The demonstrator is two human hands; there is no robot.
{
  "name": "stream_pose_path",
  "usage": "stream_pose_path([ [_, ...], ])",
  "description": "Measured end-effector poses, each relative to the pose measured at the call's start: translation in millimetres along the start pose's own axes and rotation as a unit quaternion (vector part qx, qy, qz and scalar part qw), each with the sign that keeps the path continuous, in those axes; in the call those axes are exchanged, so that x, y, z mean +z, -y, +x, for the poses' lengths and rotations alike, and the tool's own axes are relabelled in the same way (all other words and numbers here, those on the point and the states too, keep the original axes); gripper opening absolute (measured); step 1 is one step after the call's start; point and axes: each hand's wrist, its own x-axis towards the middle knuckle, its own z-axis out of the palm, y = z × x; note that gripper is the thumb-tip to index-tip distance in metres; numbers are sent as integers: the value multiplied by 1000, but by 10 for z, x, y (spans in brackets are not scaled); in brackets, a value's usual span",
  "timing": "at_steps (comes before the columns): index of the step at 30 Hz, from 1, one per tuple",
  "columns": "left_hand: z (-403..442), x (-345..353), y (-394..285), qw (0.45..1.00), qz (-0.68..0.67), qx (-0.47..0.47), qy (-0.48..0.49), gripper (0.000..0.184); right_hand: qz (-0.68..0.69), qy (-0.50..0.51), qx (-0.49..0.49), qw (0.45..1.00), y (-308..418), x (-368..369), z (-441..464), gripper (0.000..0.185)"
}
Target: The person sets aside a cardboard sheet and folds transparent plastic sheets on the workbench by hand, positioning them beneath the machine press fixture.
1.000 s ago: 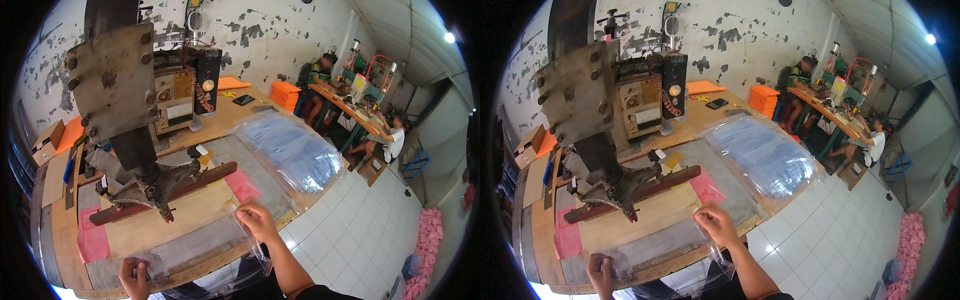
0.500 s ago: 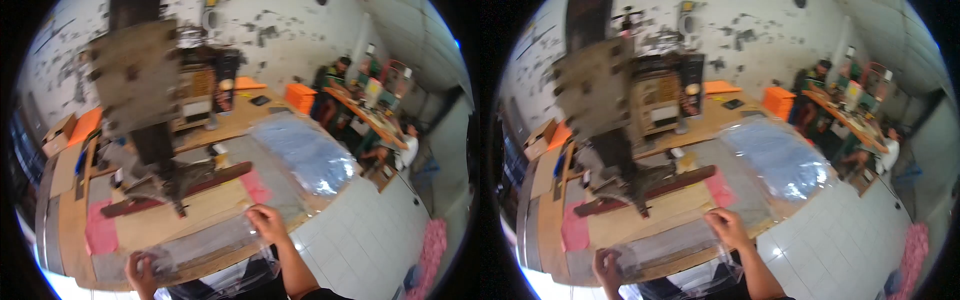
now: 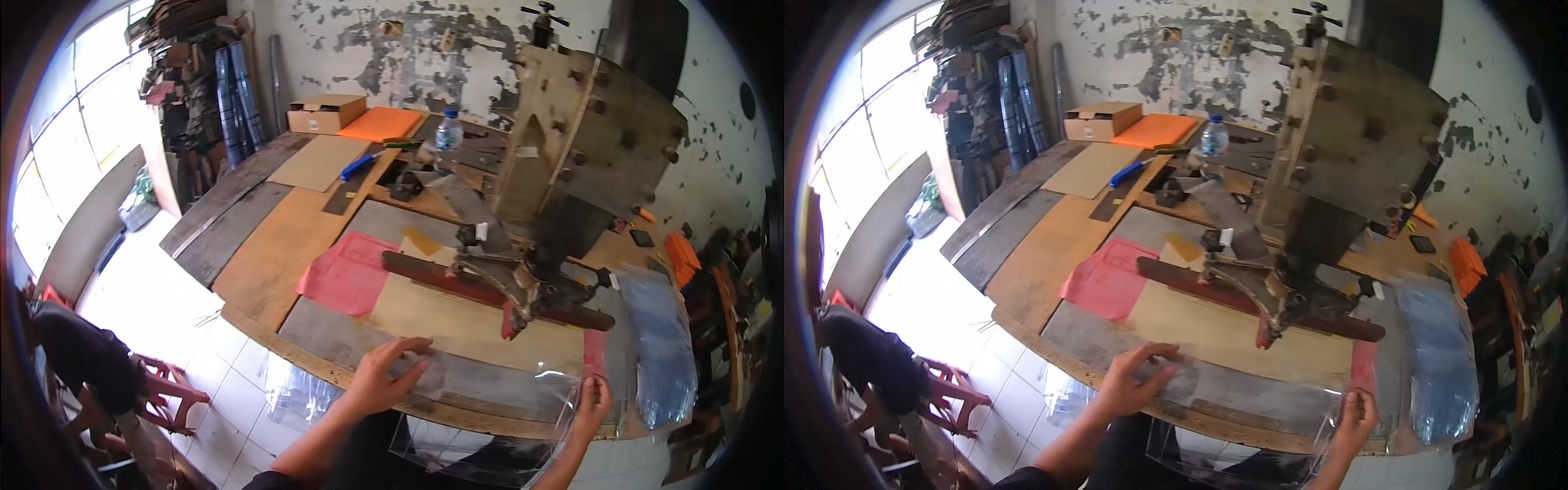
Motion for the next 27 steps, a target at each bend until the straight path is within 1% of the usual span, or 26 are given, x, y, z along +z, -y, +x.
stream_pose_path([
  [1,-6,-96,-5,1000,6,-4,-8,37,-4,-16,11,1000,-13,8,30,26],
  [3,-5,-339,7,993,74,33,-80,40,2,-1,14,1000,-34,-24,89,29],
  [4,7,-595,117,989,101,16,-104,40,49,-23,31,998,-52,-30,106,30],
  [5,35,-895,247,977,159,-12,-140,38,95,-47,49,993,-64,-34,110,30],
  [6,101,-1221,515,964,176,-17,-199,37,124,-45,69,989,-22,-25,103,30],
  [7,221,-1595,724,940,238,-65,-236,38,126,-41,69,989,-76,-49,122,30],
  [8,347,-2052,996,905,333,-75,-253,37,92,-19,63,994,-195,-142,168,31],
  [9,485,-2517,1289,872,398,-102,-267,37,59,3,56,997,-302,-214,224,33],
  [10,606,-3013,1637,848,428,-149,-274,44,47,-11,66,997,-342,-258,269,33],
  [11,685,-3427,1932,809,470,-202,-290,50,47,-9,68,997,-399,-320,334,33],
  [12,732,-3832,2260,766,509,-251,-303,56,23,-18,46,999,-465,-393,412,30],
  [13,730,-4332,2751,723,570,-262,-290,64,-1,-30,22,999,-501,-443,484,28],
  [14,744,-4491,2669,725,562,-308,-253,61,5,-31,27,999,-496,-475,531,28],
  [15,779,-4838,2960,727,551,-344,-222,57,0,-34,30,999,-513,-515,561,28],
  [17,851,-4753,2453,732,546,-358,-195,56,-114,-14,-45,992,-577,-543,678,26],
  [18,894,-4798,2422,733,545,-358,-194,56,-115,-15,-46,992,-563,-557,713,26],
  [20,887,-4929,2426,759,511,-362,-177,54,-258,134,-49,955,-382,-604,751,23],
  [21,858,-4988,2433,759,511,-363,-176,54,-259,135,-48,955,-262,-588,770,23],
  [23,773,-5066,2438,829,425,-316,-181,50,-231,183,-5,956,86,-472,781,20],
  [24,830,-4794,1986,814,405,-375,-179,44,-232,183,-4,955,81,-471,785,20],
  [25,804,-4899,2116,815,405,-375,-178,44,-243,172,-13,955,61,-463,793,17],
  [27,716,-5279,2542,831,440,-321,-116,39,-254,159,-22,954,115,-431,770,16],
])
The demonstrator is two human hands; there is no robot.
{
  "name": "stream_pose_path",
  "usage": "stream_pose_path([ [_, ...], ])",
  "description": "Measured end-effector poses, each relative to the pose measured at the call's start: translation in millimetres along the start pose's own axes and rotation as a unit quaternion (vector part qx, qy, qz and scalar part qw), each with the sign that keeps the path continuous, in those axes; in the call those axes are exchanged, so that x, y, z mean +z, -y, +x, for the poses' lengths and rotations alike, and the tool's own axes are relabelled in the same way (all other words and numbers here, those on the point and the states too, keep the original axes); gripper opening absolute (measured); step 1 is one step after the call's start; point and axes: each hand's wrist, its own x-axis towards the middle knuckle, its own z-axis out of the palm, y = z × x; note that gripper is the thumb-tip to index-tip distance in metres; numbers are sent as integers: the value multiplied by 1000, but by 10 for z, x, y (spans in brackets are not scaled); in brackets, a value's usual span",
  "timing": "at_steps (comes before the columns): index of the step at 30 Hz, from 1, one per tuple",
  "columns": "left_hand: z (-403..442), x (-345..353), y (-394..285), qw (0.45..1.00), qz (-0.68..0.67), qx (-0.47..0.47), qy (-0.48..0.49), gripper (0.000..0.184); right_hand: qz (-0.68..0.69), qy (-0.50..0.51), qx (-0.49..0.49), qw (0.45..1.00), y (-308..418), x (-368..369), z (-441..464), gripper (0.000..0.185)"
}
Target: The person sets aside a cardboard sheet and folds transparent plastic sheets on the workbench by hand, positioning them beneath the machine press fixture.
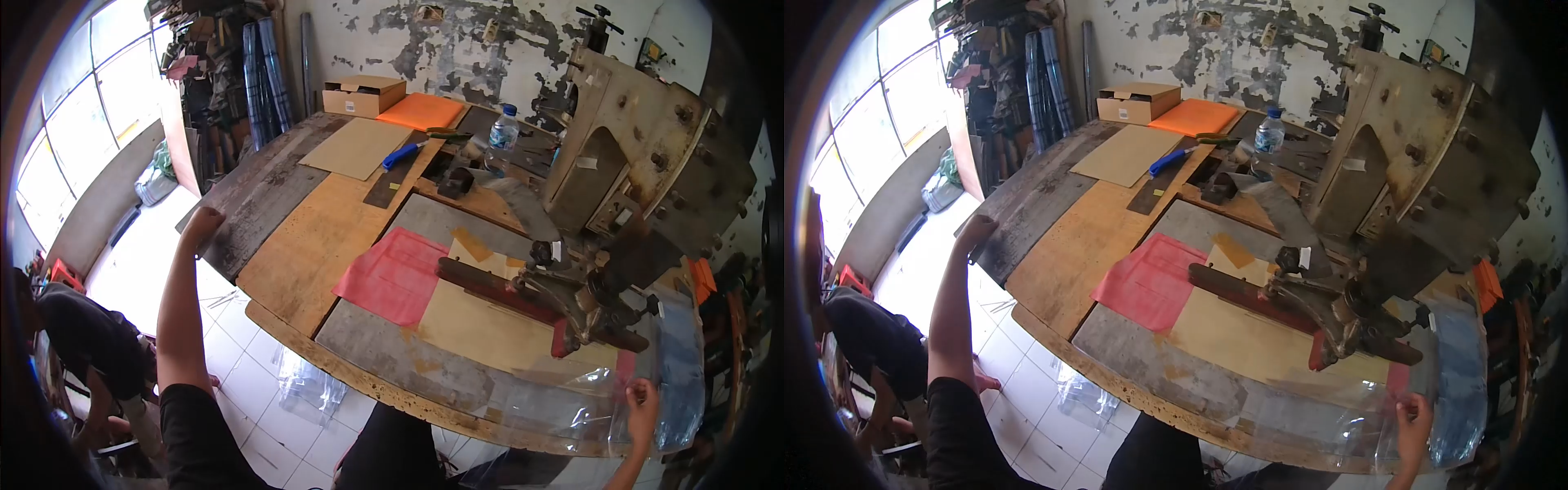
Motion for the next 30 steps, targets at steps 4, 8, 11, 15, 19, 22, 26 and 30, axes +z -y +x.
stream_pose_path([
  [4,-522,-227,-306,970,-233,-73,-9,38,-38,20,-7,999,183,142,-173,15],
  [8,-1483,-388,-823,907,-412,-2,-90,32,-2,9,5,1000,65,127,-236,13],
  [11,-2539,-265,-1543,816,-567,30,-105,28,4,-48,-38,998,163,185,-294,14],
  [15,-4049,94,-2805,758,-633,107,-115,26,1,-1,-78,997,378,189,-330,16],
  [19,-4945,366,-3757,684,-687,236,-63,34,24,118,-158,980,599,81,-334,18],
  [22,-5211,285,-4261,654,-658,368,66,34,15,129,-195,972,673,-22,-401,21],
  [26,-5518,326,-4964,610,-629,435,205,24,-20,137,-184,973,766,-166,-594,27],
  [30,-5699,862,-5518,625,-564,448,300,24,-35,149,-276,949,319,-5,-651,32],
])
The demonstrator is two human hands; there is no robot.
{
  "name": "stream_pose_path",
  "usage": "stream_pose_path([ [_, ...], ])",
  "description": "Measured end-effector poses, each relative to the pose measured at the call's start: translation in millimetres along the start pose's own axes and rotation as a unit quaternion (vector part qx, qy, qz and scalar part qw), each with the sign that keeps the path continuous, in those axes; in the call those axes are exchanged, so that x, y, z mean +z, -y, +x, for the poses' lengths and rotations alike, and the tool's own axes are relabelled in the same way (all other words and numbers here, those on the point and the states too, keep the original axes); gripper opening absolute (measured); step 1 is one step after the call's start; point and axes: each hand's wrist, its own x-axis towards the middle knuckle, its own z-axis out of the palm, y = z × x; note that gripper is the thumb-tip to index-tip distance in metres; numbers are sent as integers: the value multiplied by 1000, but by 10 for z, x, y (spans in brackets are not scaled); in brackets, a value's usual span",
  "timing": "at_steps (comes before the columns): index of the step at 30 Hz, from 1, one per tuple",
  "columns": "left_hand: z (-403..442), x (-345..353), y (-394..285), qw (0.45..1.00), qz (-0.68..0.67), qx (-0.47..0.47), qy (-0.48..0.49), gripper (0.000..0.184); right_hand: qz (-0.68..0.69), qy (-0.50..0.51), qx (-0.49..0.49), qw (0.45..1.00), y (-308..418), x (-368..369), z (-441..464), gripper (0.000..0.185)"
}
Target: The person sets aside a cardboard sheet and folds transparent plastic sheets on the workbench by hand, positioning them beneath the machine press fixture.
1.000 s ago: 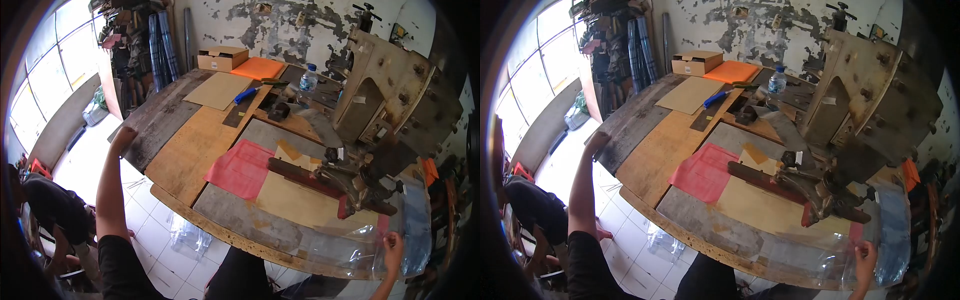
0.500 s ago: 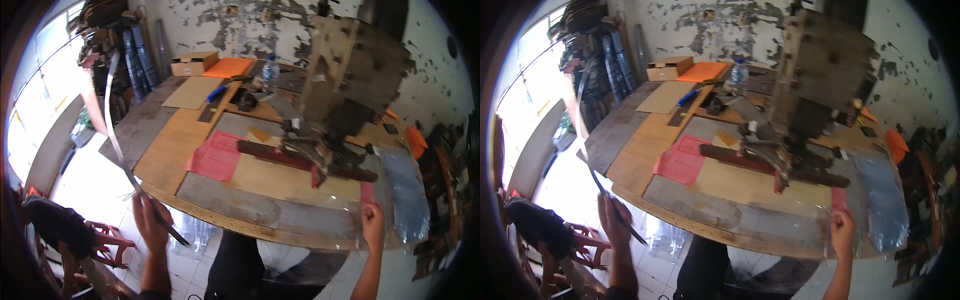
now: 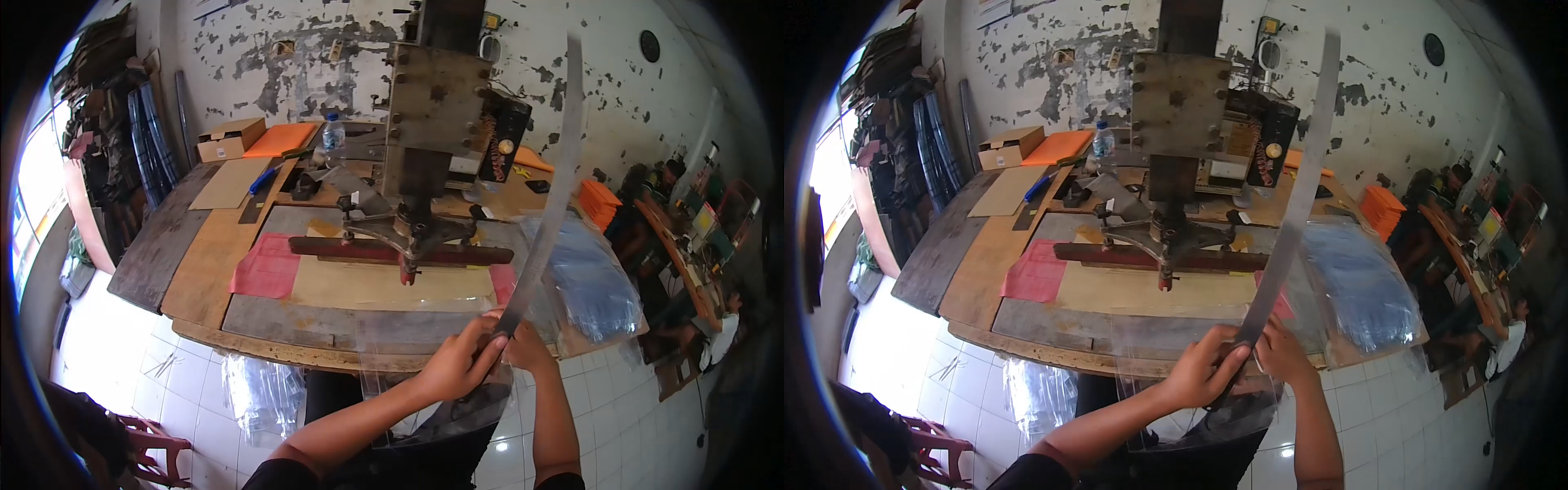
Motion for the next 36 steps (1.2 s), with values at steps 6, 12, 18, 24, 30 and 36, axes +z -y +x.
stream_pose_path([
  [6,145,345,844,981,187,48,0,24,382,-136,179,896,80,141,-283,34],
  [12,174,460,1062,993,117,-26,-23,32,107,-127,116,979,542,30,-540,36],
  [18,297,513,914,987,134,-59,60,39,438,-134,282,843,614,-118,-774,30],
  [24,418,339,859,931,237,-6,277,54,422,-399,335,742,192,-828,-1083,30],
  [30,327,232,709,880,416,-13,228,65,381,-429,249,780,-1501,-2075,-1288,39],
  [36,319,165,420,849,464,-38,250,62,342,-424,284,789,-3501,-3027,-1256,28],
])
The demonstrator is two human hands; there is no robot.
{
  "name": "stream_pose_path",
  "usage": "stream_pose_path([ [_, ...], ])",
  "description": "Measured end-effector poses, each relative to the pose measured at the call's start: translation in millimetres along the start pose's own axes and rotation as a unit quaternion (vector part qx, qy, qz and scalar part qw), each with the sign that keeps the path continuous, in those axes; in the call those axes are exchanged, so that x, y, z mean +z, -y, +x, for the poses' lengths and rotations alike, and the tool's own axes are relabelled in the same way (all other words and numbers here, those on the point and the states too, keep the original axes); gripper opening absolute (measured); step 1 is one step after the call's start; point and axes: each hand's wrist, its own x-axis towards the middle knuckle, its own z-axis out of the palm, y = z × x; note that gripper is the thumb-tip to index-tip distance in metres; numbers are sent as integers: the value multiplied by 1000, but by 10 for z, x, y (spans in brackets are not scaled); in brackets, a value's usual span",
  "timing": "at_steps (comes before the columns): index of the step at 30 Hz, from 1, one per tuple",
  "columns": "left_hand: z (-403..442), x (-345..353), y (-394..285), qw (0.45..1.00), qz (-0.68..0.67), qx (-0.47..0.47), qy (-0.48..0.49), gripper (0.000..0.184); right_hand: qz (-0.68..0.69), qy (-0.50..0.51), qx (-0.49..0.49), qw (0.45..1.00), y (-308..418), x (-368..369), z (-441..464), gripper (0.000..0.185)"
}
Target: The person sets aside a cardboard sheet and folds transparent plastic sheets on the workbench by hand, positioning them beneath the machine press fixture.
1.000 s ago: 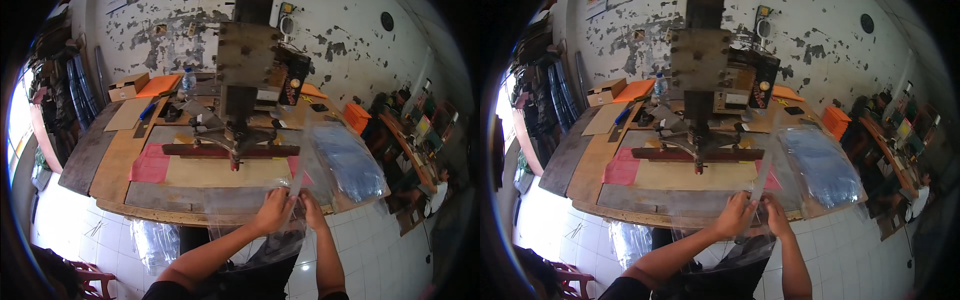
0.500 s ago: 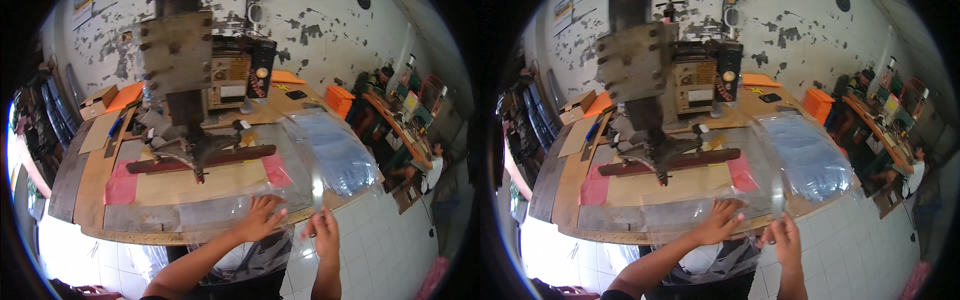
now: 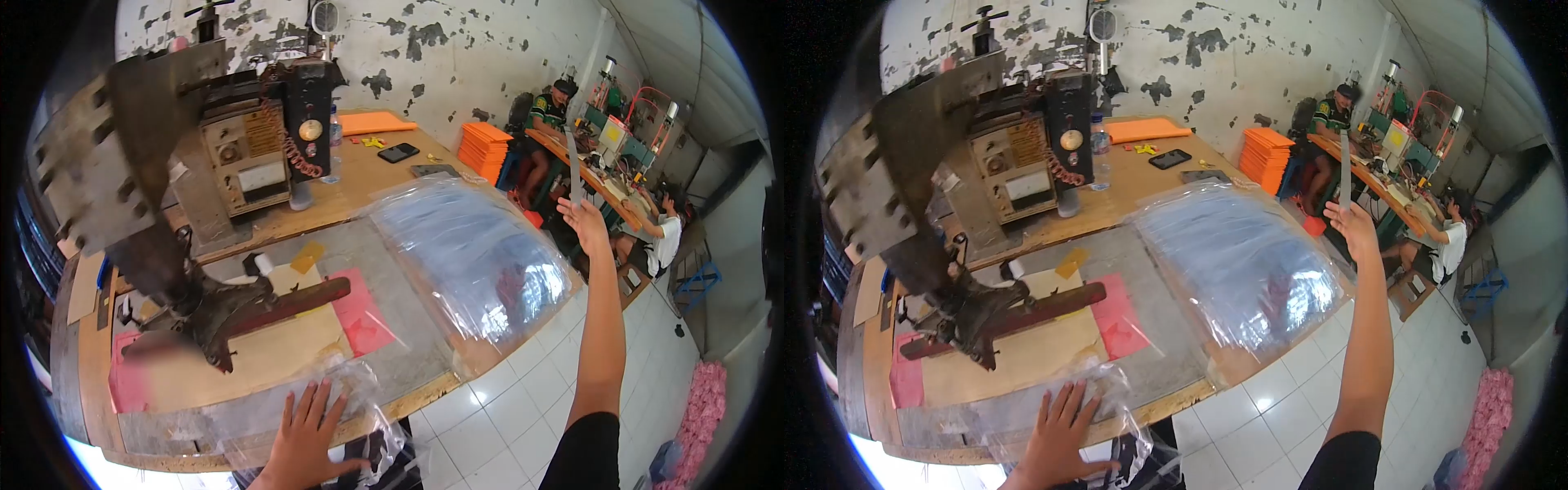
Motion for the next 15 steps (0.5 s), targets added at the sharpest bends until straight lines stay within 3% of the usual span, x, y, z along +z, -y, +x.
stream_pose_path([
  [2,52,-72,-46,995,95,29,15,72,-13,-13,18,1000,-247,-189,496,26],
  [3,65,6,-2,989,-4,-43,141,102,-41,-58,55,996,-330,-224,710,24],
  [4,75,101,19,989,-2,-42,141,102,-69,-101,91,988,-443,-263,937,22],
  [6,77,258,57,993,69,-29,92,99,-43,-94,87,991,-885,-525,1446,18],
  [9,102,252,11,993,44,-50,99,99,81,-191,127,970,-1301,-608,2001,10],
  [13,95,333,77,978,98,-47,179,97,204,-178,125,954,-1688,-686,2615,9],
  [15,103,401,84,977,115,-44,173,92,240,-121,126,955,-1857,-853,2966,5],
])
